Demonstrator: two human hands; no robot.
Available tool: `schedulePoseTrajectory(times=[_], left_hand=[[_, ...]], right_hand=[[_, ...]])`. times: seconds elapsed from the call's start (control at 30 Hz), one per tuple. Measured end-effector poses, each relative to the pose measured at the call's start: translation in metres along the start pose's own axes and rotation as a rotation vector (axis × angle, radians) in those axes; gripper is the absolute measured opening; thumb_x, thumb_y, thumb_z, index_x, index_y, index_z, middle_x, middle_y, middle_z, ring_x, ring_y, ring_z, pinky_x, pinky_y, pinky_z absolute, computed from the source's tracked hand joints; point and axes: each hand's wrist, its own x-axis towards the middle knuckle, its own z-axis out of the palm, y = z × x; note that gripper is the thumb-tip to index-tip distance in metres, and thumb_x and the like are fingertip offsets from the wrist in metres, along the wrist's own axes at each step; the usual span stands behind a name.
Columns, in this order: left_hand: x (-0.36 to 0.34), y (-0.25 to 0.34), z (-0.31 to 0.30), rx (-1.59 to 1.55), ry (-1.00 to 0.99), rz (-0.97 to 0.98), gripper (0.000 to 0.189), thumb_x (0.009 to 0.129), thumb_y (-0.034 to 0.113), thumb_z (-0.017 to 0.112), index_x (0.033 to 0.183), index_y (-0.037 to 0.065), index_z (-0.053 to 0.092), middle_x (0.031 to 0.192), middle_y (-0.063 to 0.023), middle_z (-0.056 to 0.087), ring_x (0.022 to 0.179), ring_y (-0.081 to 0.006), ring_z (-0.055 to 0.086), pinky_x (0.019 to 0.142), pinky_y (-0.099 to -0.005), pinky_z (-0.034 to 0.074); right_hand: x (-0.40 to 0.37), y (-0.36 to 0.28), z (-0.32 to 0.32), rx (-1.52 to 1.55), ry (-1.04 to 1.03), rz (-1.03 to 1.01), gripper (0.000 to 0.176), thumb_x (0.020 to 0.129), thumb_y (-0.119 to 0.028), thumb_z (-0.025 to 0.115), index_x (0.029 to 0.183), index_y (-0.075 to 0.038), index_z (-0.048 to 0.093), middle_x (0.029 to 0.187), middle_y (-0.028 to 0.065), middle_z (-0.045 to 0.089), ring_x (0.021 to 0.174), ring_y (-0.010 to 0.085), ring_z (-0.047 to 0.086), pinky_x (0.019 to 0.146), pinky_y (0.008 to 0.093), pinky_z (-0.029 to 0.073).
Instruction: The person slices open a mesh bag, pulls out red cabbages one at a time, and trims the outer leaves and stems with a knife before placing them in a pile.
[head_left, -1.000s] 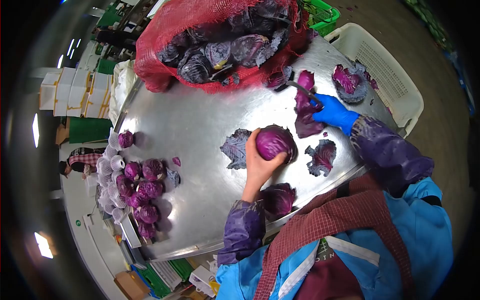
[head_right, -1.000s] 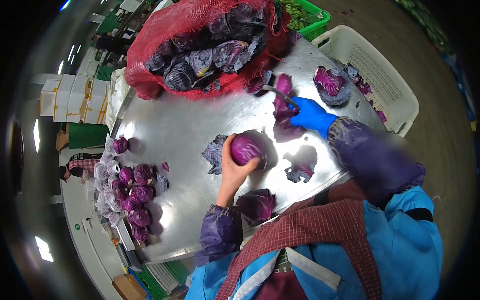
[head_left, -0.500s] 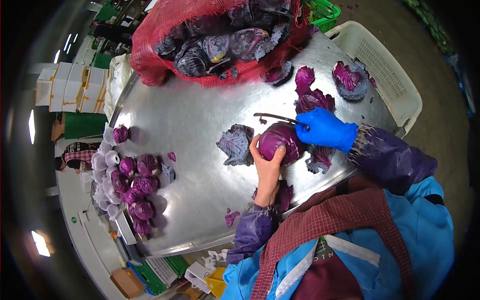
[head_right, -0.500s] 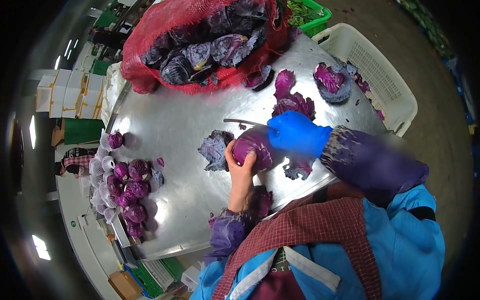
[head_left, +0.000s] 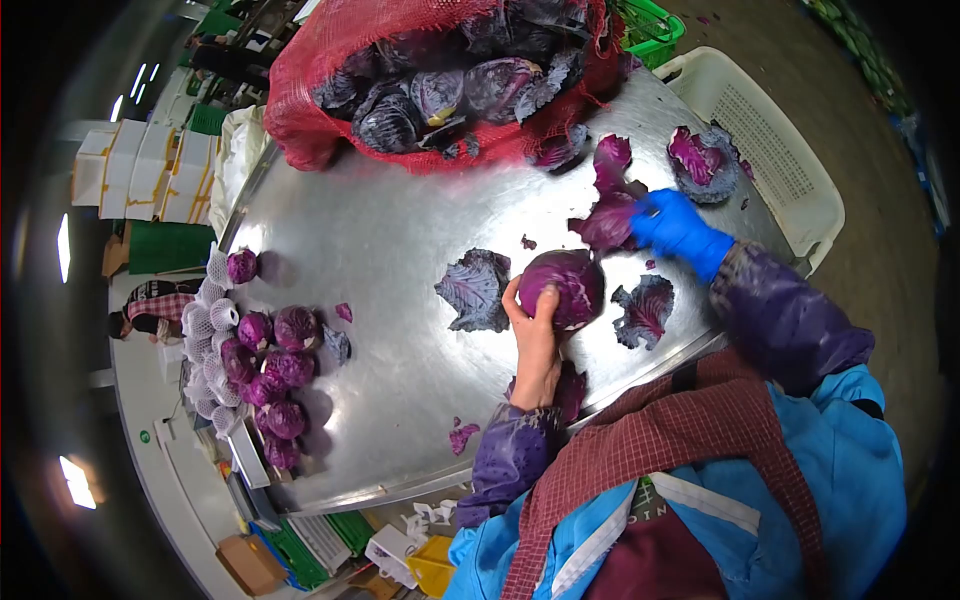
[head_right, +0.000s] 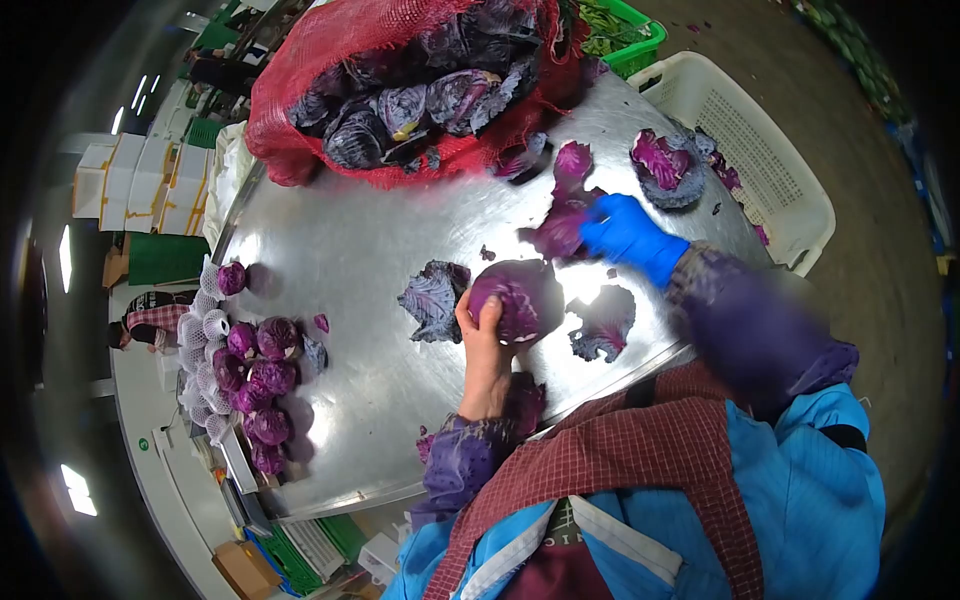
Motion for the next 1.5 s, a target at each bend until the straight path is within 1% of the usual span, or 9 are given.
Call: schedulePoseTrajectory(times=[0.37, 0.5, 0.7, 0.97, 1.1, 1.17, 1.2, 1.3, 1.5], left_hand=[[-0.004, 0.0, 0.005, -0.146, 0.043, -0.073, 0.068, 0.081, 0.032, 0.065, 0.131, 0.014, 0.022, 0.121, -0.0174, 0.039, 0.104, -0.0297, 0.052, 0.074, -0.0451, 0.054], [0.005, -0.004, -0.021, -0.6, -0.293, -0.358, 0.072, 0.079, 0.06, 0.051, 0.131, 0.014, 0.033, 0.13, -0.0155, 0.038, 0.115, -0.0339, 0.045, 0.081, -0.0568, 0.049], [-0.008, 0.001, -0.007, -1.098, -0.476, -0.576, 0.08, 0.079, 0.07, 0.039, 0.138, 0.017, 0.029, 0.14, -0.014, 0.03, 0.126, -0.0363, 0.033, 0.093, -0.0626, 0.035], [-0.009, 0.014, 0.006, -0.144, -0.295, 0.03, 0.072, 0.084, 0.029, 0.062, 0.14, 0.014, 0.019, 0.136, -0.0161, 0.028, 0.119, -0.0282, 0.042, 0.098, -0.042, 0.039], [0.005, -0.018, -0.001, 0.677, -0.175, 0.527, 0.097, 0.06, 0.024, 0.081, 0.137, 0.008, 0.025, 0.129, -0.0189, 0.03, 0.12, -0.0319, 0.036, 0.101, -0.0405, 0.033], [0.004, -0.009, 0.009, 0.838, -0.099, 0.54, 0.095, 0.059, 0.027, 0.081, 0.135, 0.007, 0.028, 0.124, -0.0181, 0.035, 0.119, -0.0305, 0.035, 0.1, -0.0401, 0.032], [0.005, -0.005, 0.013, 0.872, -0.075, 0.566, 0.094, 0.059, 0.028, 0.081, 0.133, 0.004, 0.029, 0.123, -0.0196, 0.035, 0.115, -0.0318, 0.038, 0.098, -0.0402, 0.033], [0.015, -0.002, 0.018, 0.863, -0.079, 0.595, 0.091, 0.058, 0.024, 0.081, 0.13, 0.001, 0.029, 0.124, -0.0207, 0.032, 0.117, -0.0343, 0.036, 0.1, -0.0409, 0.032], [0.02, -0.001, 0.031, 0.852, -0.075, 0.609, 0.086, 0.058, 0.024, 0.081, 0.124, -0.002, 0.034, 0.119, -0.0206, 0.037, 0.113, -0.0341, 0.039, 0.098, -0.041, 0.033]], right_hand=[[-0.031, -0.031, 0.041, -0.427, -0.172, -0.206, 0.035, 0.075, -0.033, 0.067, 0.094, -0.004, 0.063, 0.068, 0.0128, 0.061, 0.065, 0.0186, 0.063, 0.063, 0.0321, 0.051], [-0.013, -0.033, -0.009, 0.213, -0.053, 0.302, 0.03, 0.078, -0.024, 0.067, 0.096, -0.001, 0.062, 0.074, 0.007, 0.062, 0.066, 0.0147, 0.061, 0.061, 0.0279, 0.051], [-0.015, -0.017, 0.008, 0.298, -0.145, -0.244, 0.061, 0.075, -0.025, 0.074, 0.124, -0.005, 0.047, 0.099, 0.0066, 0.059, 0.094, 0.0149, 0.056, 0.077, 0.026, 0.047], [-0.027, -0.029, 0.018, 0.291, -0.358, 0.335, 0.049, 0.084, -0.052, 0.056, 0.098, -0.005, 0.061, 0.071, 0.0, 0.057, 0.064, 0.0138, 0.053, 0.06, 0.0314, 0.045], [-0.024, 0.006, 0.027, 0.108, -0.307, 0.148, 0.045, 0.089, -0.046, 0.051, 0.106, -0.004, 0.057, 0.072, 0.0104, 0.059, 0.066, 0.022, 0.056, 0.061, 0.0349, 0.046], [-0.023, 0.03, 0.024, -0.485, -0.093, -0.611, 0.044, 0.088, -0.037, 0.054, 0.119, -0.006, 0.048, 0.081, 0.0133, 0.059, 0.073, 0.0293, 0.058, 0.067, 0.0366, 0.048], [-0.024, 0.008, 0.02, -0.371, -0.165, -0.217, 0.055, 0.082, -0.026, 0.058, 0.13, -0.011, 0.038, 0.088, 0.0108, 0.058, 0.076, 0.0305, 0.059, 0.068, 0.0382, 0.049], [-0.036, 0.003, 0.013, -0.533, 0.048, -0.647, 0.057, 0.079, -0.02, 0.059, 0.132, -0.015, 0.039, 0.089, 0.0099, 0.057, 0.074, 0.0271, 0.06, 0.065, 0.0366, 0.05], [-0.054, -0.022, 0.001, -0.53, -0.168, -0.355, 0.051, 0.086, -0.01, 0.049, 0.135, -0.022, 0.039, 0.089, 0.0122, 0.058, 0.073, 0.0294, 0.061, 0.064, 0.0366, 0.05]])
